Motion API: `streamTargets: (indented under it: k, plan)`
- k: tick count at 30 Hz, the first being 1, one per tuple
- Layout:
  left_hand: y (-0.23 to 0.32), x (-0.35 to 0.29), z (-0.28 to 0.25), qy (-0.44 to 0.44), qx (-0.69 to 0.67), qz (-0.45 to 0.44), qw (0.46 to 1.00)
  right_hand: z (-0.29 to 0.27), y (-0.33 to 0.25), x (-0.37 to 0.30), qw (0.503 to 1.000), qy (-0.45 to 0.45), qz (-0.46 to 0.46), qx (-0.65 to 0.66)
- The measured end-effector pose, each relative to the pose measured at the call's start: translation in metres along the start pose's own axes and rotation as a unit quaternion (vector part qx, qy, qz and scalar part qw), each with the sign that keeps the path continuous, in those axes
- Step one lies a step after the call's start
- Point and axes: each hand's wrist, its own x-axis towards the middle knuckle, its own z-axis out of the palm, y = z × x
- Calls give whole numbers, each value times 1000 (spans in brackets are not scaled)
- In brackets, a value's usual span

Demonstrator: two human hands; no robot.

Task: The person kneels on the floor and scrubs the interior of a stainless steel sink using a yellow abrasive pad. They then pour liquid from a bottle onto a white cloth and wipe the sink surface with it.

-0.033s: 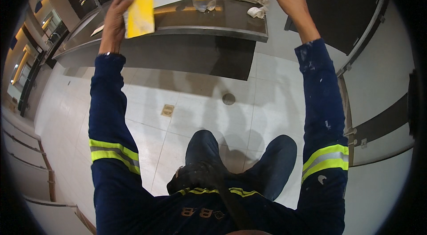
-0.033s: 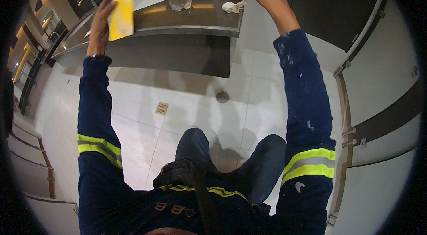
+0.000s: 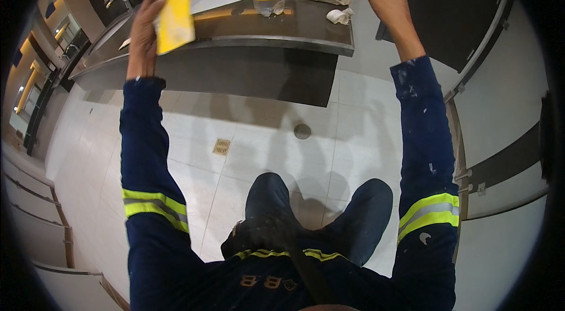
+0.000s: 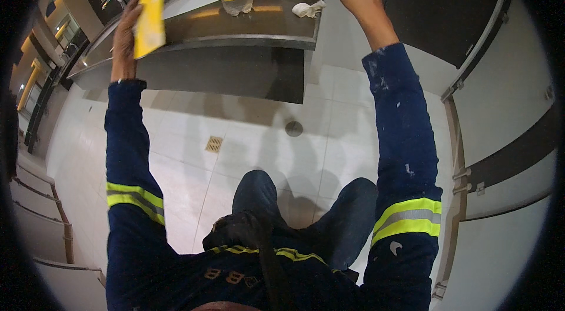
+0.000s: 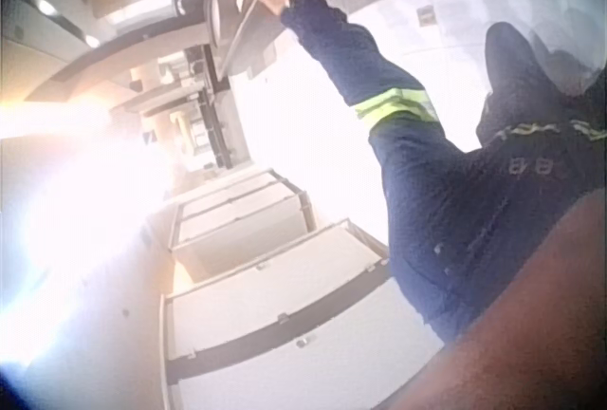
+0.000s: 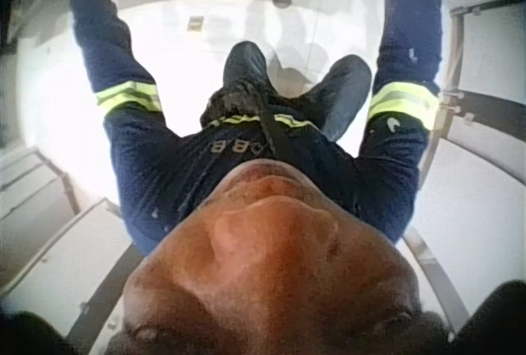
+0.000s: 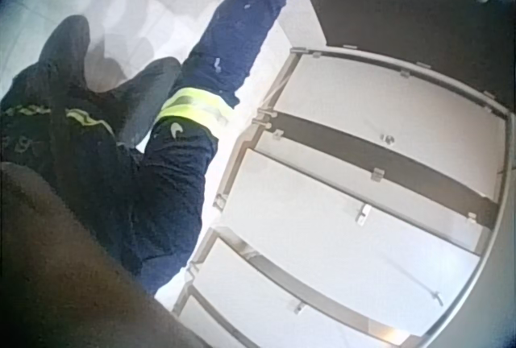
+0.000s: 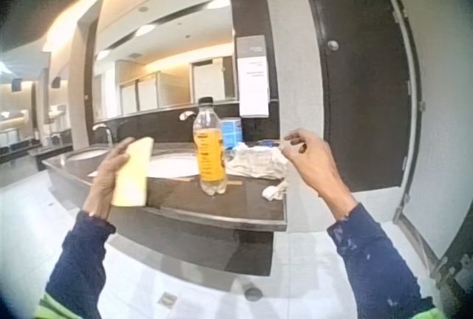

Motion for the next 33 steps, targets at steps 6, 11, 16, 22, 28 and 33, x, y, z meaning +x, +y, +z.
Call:
streamTargets:
  k: [6, 11, 16, 22, 28, 33]
  plan:
    - [33, -95, 67, 43, 30, 99, 994, -13, 6, -43, 983, -39, 78, 164]
    - [-2, -13, 57, 53, 64, 158, 984, 13, 8, -29, 987, -122, 58, 82]
    - [-34, 13, 45, 76, 147, 142, 976, 18, -25, -4, 981, -187, 33, -36]
    - [-47, 12, 42, 79, 57, 124, 988, 3, -12, -2, 956, -282, -65, -51]
    - [-43, 5, 46, 74, 17, 157, 985, -13, -46, 6, 960, -271, 65, 37]
    - [-46, 5, 49, 63, -4, 158, 985, -36, -29, -36, 976, 99, 93, 167]
